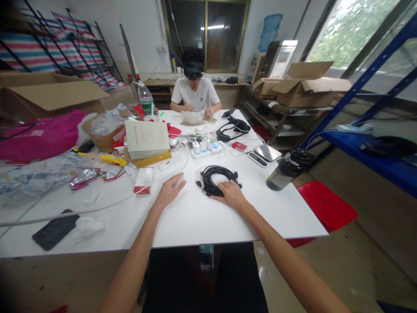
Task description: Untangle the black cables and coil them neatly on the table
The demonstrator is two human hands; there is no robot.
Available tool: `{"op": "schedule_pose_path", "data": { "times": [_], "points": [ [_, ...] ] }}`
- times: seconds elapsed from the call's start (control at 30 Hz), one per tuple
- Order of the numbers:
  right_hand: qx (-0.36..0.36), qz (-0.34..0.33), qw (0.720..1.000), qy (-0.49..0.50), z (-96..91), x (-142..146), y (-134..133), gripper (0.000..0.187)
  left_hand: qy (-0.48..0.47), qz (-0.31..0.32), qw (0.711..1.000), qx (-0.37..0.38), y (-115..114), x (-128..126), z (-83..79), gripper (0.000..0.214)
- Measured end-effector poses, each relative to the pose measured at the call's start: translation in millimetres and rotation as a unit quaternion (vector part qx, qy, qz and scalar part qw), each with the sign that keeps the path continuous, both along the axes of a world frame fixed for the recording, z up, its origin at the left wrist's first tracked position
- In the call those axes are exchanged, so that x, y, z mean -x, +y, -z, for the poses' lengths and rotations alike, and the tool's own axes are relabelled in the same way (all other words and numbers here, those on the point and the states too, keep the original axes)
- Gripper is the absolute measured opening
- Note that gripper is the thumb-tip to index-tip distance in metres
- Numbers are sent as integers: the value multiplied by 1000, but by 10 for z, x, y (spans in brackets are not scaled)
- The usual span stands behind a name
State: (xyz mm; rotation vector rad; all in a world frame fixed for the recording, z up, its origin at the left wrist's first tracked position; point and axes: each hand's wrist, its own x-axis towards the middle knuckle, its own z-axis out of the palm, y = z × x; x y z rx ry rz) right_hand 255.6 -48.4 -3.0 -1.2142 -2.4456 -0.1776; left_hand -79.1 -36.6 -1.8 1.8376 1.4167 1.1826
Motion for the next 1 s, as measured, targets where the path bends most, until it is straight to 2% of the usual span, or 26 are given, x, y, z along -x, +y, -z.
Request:
{"op": "schedule_pose_path", "data": {
  "times": [0.2,0.37,0.47,0.57,0.67,0.77,1.0],
  "points": [
    [-5,74,997,9,-52,-581,247,60,12,-23,1000,7,15,22,22,51],
    [-67,140,985,70,-7,-913,18,83,-6,-37,999,2,35,38,15,48],
    [-103,148,974,137,37,-996,-172,68,-35,-36,999,7,56,62,12,47],
    [-108,140,969,171,47,-996,-240,48,-91,-57,994,31,77,109,15,50],
    [-100,130,970,180,38,-970,-217,41,-173,-96,979,50,93,157,22,55],
    [-98,132,967,195,34,-963,-197,36,-227,-106,967,45,104,178,35,57],
    [-101,134,963,210,47,-970,-206,29,-195,-98,975,33,84,137,32,53]
  ]
}}
